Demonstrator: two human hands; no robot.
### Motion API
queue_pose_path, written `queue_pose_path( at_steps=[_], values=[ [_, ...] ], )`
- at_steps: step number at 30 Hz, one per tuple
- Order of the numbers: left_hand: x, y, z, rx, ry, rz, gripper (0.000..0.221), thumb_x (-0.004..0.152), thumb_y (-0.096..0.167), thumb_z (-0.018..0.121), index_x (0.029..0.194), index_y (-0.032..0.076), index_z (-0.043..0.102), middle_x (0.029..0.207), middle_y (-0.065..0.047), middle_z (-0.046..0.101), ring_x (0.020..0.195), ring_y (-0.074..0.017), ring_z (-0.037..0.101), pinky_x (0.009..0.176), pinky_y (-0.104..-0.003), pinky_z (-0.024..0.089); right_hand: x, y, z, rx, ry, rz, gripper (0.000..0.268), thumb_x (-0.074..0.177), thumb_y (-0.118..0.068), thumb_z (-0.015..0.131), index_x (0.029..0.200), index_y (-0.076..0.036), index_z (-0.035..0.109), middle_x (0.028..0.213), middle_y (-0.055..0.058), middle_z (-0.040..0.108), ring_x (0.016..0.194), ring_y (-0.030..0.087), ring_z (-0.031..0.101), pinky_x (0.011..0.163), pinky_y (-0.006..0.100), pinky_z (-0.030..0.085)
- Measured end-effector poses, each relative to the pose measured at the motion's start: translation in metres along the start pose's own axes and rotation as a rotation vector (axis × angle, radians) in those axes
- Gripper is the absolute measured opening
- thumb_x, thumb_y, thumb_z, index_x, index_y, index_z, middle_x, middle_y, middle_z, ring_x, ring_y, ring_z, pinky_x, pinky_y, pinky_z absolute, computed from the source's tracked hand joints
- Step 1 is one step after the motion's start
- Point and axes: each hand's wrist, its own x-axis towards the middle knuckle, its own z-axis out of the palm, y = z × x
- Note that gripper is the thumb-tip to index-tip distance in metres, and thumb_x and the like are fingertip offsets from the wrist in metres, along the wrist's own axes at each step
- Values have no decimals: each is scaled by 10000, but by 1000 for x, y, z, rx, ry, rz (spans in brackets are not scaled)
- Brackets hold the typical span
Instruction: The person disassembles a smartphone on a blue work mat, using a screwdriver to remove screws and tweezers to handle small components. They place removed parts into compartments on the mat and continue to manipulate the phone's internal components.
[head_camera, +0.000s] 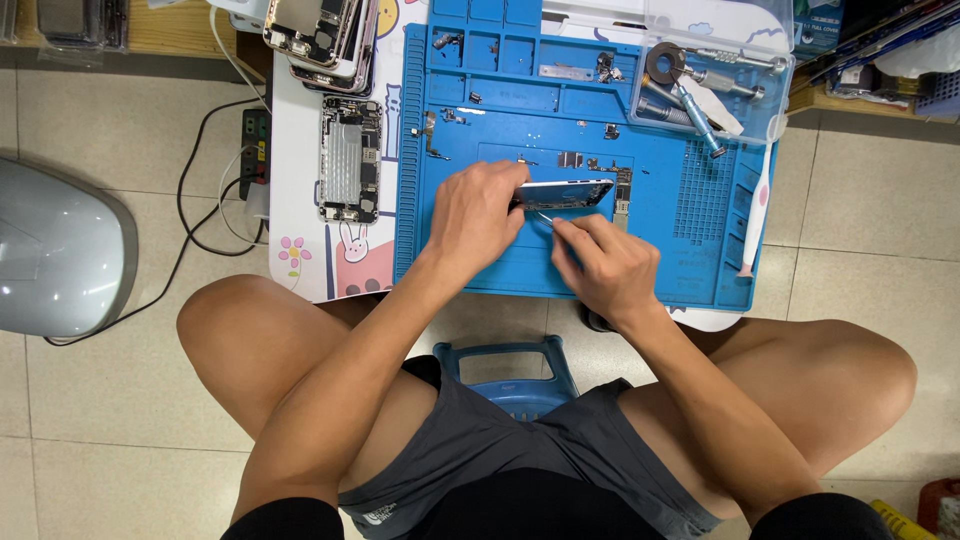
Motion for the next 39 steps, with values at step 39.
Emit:
queue_pose_path(
  at_steps=[39],
  values=[
    [-5,7,-3,26,57,81,228,734,-59,803,867,90,694,712,-61,604,690,-275,680,619,-407,586,9,4,-7,182,-130,94,55,955,-116,780,994,-152,798,871,-23,693,642,179,624,503,288,495]
  ],
)
